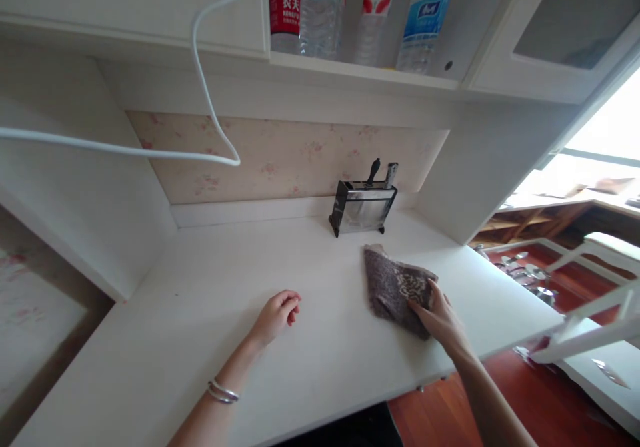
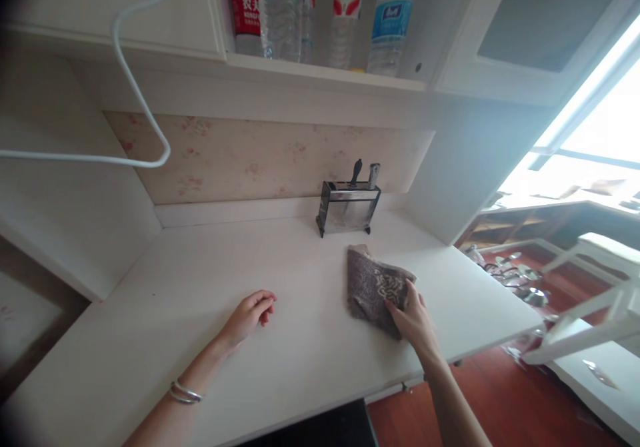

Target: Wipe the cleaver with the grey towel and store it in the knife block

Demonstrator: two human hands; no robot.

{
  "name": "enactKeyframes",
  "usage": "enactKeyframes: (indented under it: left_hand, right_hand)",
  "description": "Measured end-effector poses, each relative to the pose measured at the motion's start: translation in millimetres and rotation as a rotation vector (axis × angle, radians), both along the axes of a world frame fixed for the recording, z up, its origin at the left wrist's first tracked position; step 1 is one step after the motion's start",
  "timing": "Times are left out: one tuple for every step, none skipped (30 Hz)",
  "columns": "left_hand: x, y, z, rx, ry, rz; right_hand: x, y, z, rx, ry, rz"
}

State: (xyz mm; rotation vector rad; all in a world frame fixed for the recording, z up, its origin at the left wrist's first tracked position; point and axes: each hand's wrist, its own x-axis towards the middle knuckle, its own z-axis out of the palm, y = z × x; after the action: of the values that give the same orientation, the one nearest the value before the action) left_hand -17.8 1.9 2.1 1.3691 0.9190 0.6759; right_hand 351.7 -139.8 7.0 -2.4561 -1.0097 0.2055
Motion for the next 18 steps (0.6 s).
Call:
enactKeyframes:
  left_hand:
    - [-0.1, -0.1, 0.2, -0.004, -0.003, 0.0]
    - [-0.2, -0.1, 0.5, -0.008, -0.006, 0.002]
    - [-0.2, -0.1, 0.9, -0.012, -0.009, 0.003]
    - [-0.3, -0.1, 1.3, -0.017, -0.013, 0.006]
    - [-0.4, -0.1, 1.9, -0.023, -0.018, 0.01]
    - [-0.5, 0.0, 2.5, -0.029, -0.025, 0.014]
    - [-0.7, 0.0, 3.2, -0.037, -0.032, 0.017]
    - [-0.9, 0.0, 3.9, -0.045, -0.04, 0.021]
    - [-1.1, 0.0, 4.7, -0.053, -0.048, 0.024]
    - [-1.3, 0.1, 5.5, -0.061, -0.054, 0.028]
    - [-1.5, 0.1, 6.2, -0.068, -0.06, 0.03]
    - [-1.5, 0.2, 6.8, -0.073, -0.064, 0.032]
    - [-1.6, 0.2, 7.3, -0.077, -0.068, 0.034]
    - [-1.6, 0.3, 7.6, -0.081, -0.071, 0.034]
    - [-1.6, 0.3, 7.8, -0.084, -0.075, 0.034]
    - [-1.7, 0.3, 7.9, -0.088, -0.079, 0.033]
    - [-1.9, 0.2, 7.9, -0.09, -0.083, 0.033]
    - [-2.2, 0.2, 7.9, -0.093, -0.087, 0.033]
  right_hand:
    - [0.2, 3.4, 1.9, 0.019, -0.012, 0.003]
    - [0.2, 6.2, 3.9, 0.04, -0.022, 0.011]
    - [-0.3, 8.3, 5.7, 0.064, -0.025, 0.016]
    - [-1.2, 9.8, 7.0, 0.089, -0.018, 0.009]
    - [-2.5, 10.6, 7.7, 0.115, 0.004, -0.017]
    - [-4.0, 11.0, 7.9, 0.14, 0.037, -0.064]
    - [-5.7, 11.0, 7.8, 0.165, 0.086, -0.127]
    - [-7.5, 10.8, 7.4, 0.197, 0.158, -0.197]
    - [-9.3, 10.6, 7.1, 0.245, 0.263, -0.255]
    - [-10.9, 10.6, 7.0, 0.308, 0.398, -0.293]
    - [-12.0, 10.7, 7.1, 0.376, 0.55, -0.313]
    - [-12.7, 11.0, 7.5, 0.442, 0.693, -0.316]
    - [-12.6, 11.4, 8.1, 0.497, 0.806, -0.305]
    - [-11.8, 11.7, 8.7, 0.535, 0.868, -0.293]
    - [-10.1, 11.8, 9.0, 0.554, 0.871, -0.29]
    - [-7.6, 11.7, 9.1, 0.559, 0.821, -0.295]
    - [-4.6, 11.3, 8.9, 0.557, 0.727, -0.296]
    - [-1.4, 10.6, 8.5, 0.552, 0.612, -0.293]
